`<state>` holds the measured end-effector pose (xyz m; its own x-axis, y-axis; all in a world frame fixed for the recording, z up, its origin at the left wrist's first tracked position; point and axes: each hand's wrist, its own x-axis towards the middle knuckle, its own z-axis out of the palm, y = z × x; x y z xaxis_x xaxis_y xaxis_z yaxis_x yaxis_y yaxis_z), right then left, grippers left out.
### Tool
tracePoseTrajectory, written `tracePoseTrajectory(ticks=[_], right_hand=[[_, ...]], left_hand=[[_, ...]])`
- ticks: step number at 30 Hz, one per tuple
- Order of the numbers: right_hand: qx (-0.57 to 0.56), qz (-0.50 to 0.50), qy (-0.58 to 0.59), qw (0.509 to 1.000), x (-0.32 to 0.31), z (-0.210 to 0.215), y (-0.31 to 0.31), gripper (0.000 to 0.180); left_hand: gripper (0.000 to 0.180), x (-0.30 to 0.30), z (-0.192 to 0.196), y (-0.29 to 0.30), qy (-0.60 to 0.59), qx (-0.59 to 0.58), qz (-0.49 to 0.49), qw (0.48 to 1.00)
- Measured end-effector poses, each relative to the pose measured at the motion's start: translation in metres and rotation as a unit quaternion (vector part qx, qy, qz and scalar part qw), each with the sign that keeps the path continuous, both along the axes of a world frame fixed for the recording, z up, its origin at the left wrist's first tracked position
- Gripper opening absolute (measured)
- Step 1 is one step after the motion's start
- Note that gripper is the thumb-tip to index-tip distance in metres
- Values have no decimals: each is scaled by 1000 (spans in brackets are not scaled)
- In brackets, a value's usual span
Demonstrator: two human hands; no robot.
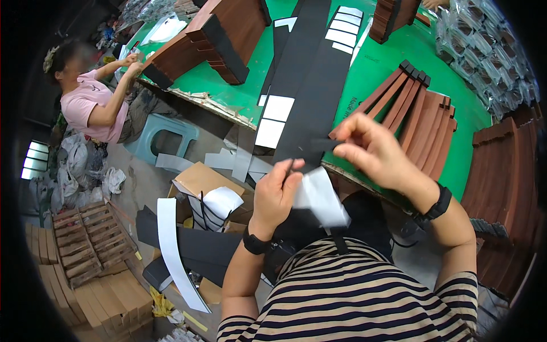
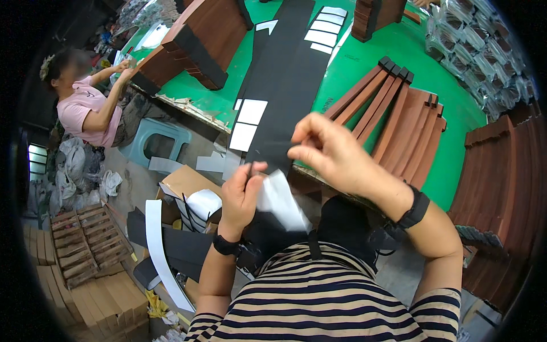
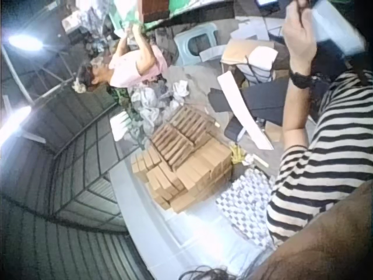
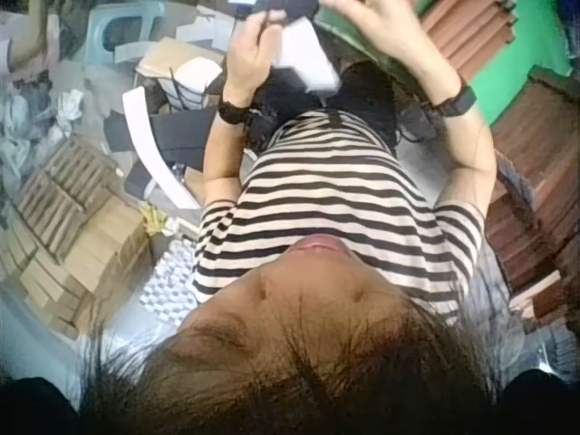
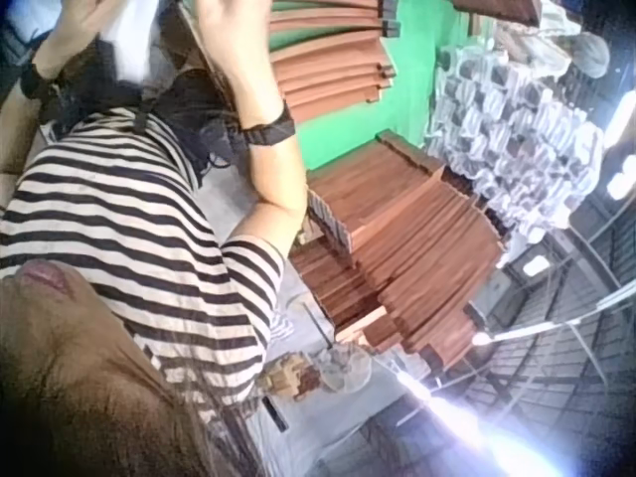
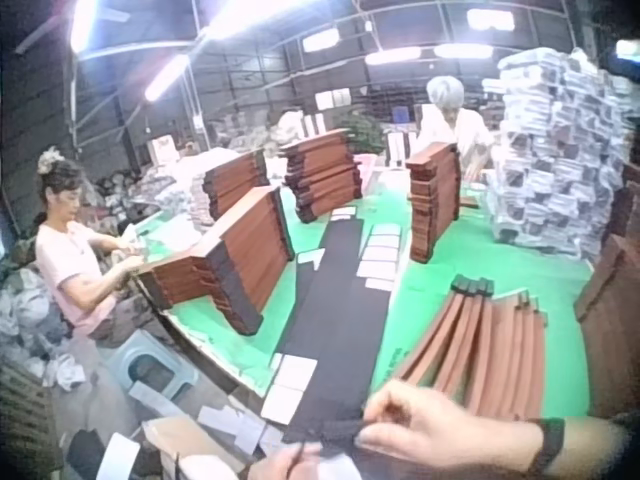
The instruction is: Applying black adhesive strips and end caps to wooden slats on a factory workbench.
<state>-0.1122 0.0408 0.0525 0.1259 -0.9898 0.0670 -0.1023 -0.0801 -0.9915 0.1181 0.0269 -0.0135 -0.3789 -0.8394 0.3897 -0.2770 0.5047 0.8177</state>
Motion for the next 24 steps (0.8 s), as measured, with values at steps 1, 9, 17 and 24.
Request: tracePoseTrajectory(ticks=[1,9,17,24], right_hand=[[55,-16,-40,998,-8,9,-2,21],[-43,142,181,972,-14,18,8,25],[-133,129,326,927,-14,6,14,25],[-283,73,371,881,-12,5,13,25]], left_hand=[[23,4,7,0,-9,48,-51,998],[18,-14,24,5,-22,225,-157,961],[23,-22,37,5,-153,162,-216,951],[29,-35,22,0,-117,121,-200,965]])
